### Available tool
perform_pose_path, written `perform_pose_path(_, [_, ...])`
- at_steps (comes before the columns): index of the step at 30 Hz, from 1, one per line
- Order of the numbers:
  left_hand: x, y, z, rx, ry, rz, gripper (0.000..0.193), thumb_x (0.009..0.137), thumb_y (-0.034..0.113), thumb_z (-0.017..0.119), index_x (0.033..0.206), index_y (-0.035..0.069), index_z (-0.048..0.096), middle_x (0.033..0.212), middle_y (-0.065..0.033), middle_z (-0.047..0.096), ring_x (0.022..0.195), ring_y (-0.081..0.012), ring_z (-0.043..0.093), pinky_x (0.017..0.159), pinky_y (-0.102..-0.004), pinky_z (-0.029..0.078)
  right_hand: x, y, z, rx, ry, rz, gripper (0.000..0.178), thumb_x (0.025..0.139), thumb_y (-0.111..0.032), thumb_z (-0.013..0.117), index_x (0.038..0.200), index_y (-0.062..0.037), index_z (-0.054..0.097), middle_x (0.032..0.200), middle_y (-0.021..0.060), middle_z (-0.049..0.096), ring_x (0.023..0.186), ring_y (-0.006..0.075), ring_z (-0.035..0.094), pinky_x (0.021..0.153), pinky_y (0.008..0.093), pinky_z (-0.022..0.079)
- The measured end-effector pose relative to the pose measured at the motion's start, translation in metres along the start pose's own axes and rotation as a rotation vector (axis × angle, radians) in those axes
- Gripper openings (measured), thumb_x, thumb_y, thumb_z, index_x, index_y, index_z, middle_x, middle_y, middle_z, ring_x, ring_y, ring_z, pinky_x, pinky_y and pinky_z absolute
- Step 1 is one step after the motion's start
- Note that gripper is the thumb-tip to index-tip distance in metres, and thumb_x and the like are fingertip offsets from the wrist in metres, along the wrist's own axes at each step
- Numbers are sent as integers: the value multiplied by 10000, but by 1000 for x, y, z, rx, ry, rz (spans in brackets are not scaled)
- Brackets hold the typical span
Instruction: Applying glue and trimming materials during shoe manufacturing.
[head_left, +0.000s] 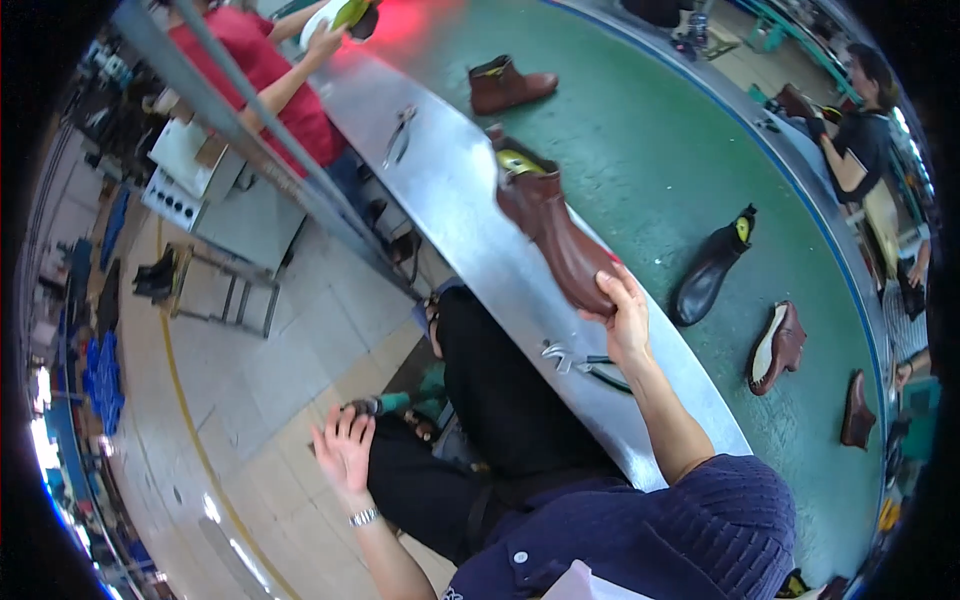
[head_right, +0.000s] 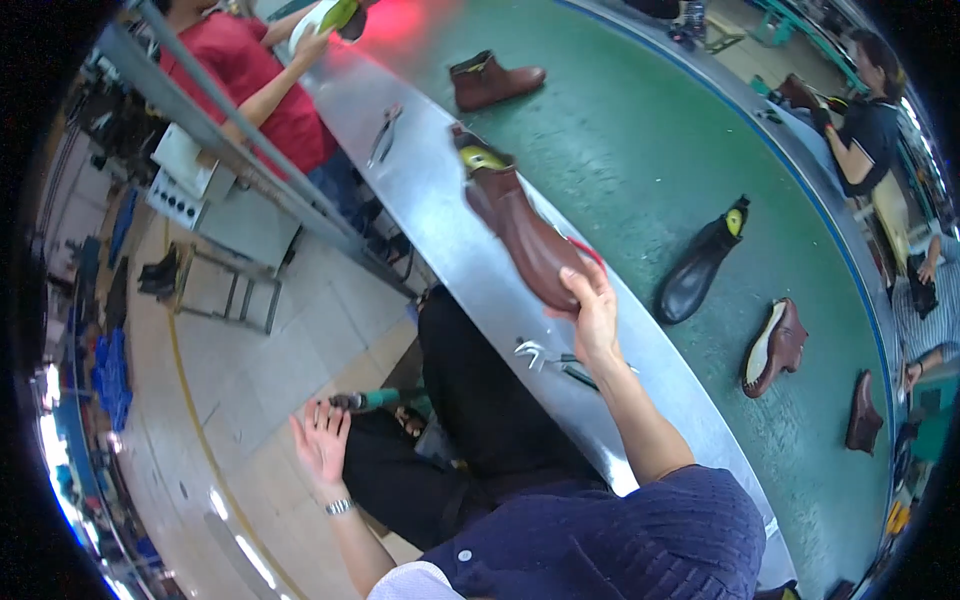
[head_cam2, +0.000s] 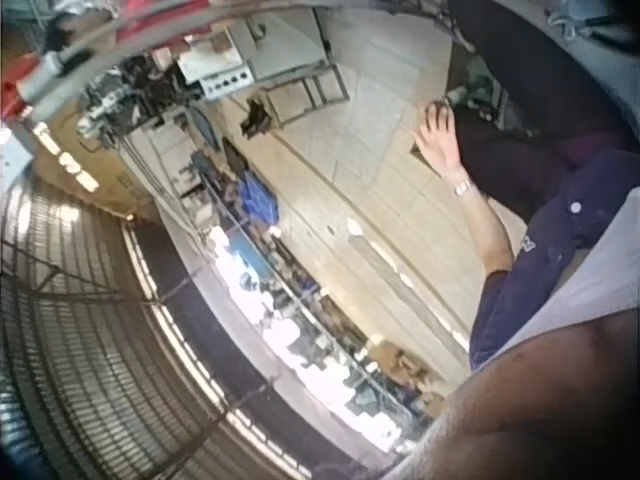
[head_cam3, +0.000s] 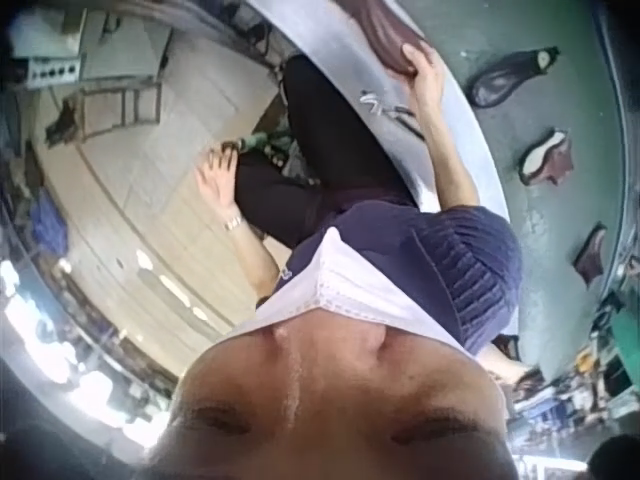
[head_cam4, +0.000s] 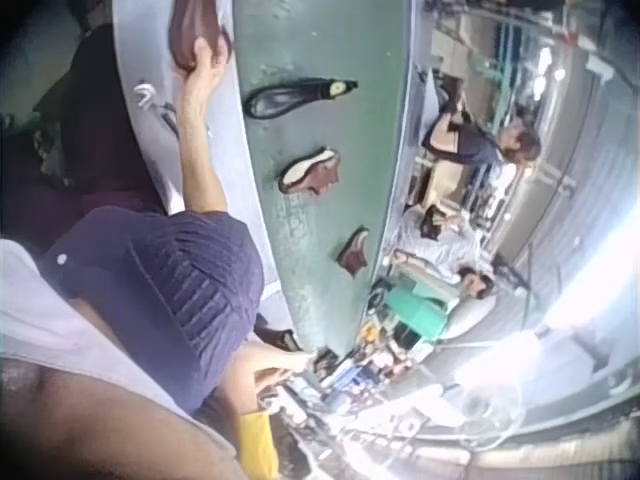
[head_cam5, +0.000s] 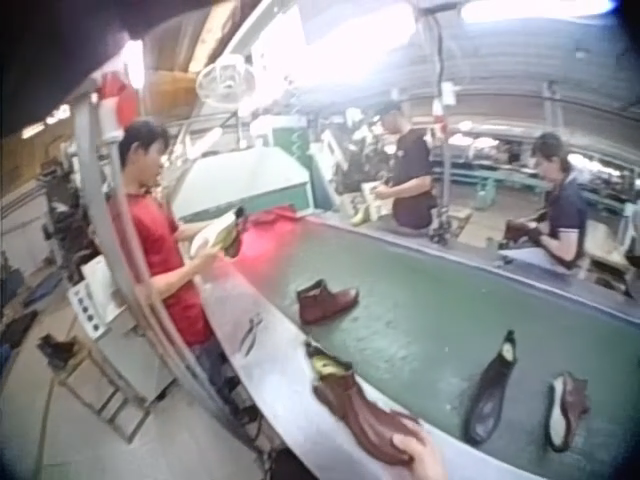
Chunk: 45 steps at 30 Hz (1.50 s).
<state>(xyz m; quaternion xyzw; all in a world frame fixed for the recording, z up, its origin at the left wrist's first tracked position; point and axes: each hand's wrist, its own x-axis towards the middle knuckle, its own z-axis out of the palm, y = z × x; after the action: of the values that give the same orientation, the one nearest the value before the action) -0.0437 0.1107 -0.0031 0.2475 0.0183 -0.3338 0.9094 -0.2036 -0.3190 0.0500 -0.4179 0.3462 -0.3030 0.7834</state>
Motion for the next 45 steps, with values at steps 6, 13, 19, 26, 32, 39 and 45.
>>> perform_pose_path(6, [-24, 12, -23, 90, 54, 51, 526, 1010, 464, 344, 1290, 53, 517, 1262, -165, 589, 1134, -361, 572, 1085, -526, 325, 100, -8, -70, 166, 442, -321, 571, 847, -252, 704, 1258, 8, 403, 1169, 154, 552, 934, 243, 628, 635, 330, 605])
perform_pose_path(13, [-15, 23, -23, 177, 177, 86, 496, 1014, 442, 355, 1283, 64, 528, 1226, -155, 613, 1104, -347, 598, 1044, -516, 385, 120, -43, -104, -1232, 408, -223, 316, 900, -285, 583, 1119, -72, 666, 617, 57, 669, 557, 140, 657, 612, 309, 510])
perform_pose_path(19, [4, 21, -20, 236, 285, 77, 449, 1009, 418, 395, 1231, 60, 552, 1021, -122, 663, 1001, -321, 632, 994, -499, 431, 193, -45, -9, -1117, 88, -560, 277, 882, -243, 600, 1038, -32, 689, 771, 103, 708, 663, 216, 683, 671, 338, 527])
perform_pose_path(26, [-14, 28, -12, 235, 384, 114, 427, 1023, 380, 376, 1224, 40, 539, 949, -142, 665, 858, -301, 659, 923, -487, 487, 368, -21, 156, -1298, -57, -952, 537, 846, -236, 646, 1299, 4, 486, 1359, 198, 467, 1194, 378, 507, 966, 448, 452])
perform_pose_path(32, [-57, 25, -29, 269, 580, 160, 398, 1003, 370, 434, 1203, 49, 561, 971, -146, 669, 877, -320, 662, 911, -490, 496, 416, 10, 200, -1300, 52, -790, 358, 841, -288, 663, 1064, -17, 596, 1083, 194, 581, 1018, 381, 583, 873, 454, 470])
perform_pose_path(39, [-59, 21, 0, 331, 527, 182, 398, 1016, 341, 413, 1216, 17, 527, 996, -165, 654, 872, -294, 657, 879, -449, 514, 388, -31, 127, -955, 99, -880, 292, 866, -294, 626, 952, -15, 628, 915, 176, 650, 835, 319, 635, 745, 414, 478])
perform_pose_path(45, [-14, 10, 94, 877, 342, 170, 358, 978, 244, 520, 1244, 4, 510, 1042, -148, 640, 902, -235, 648, 849, -357, 514, 200, -127, 148, -539, -471, -557, 244, 924, -299, 616, 905, -56, 631, 718, -9, 595, 520, 40, 492, 474, 216, 374])
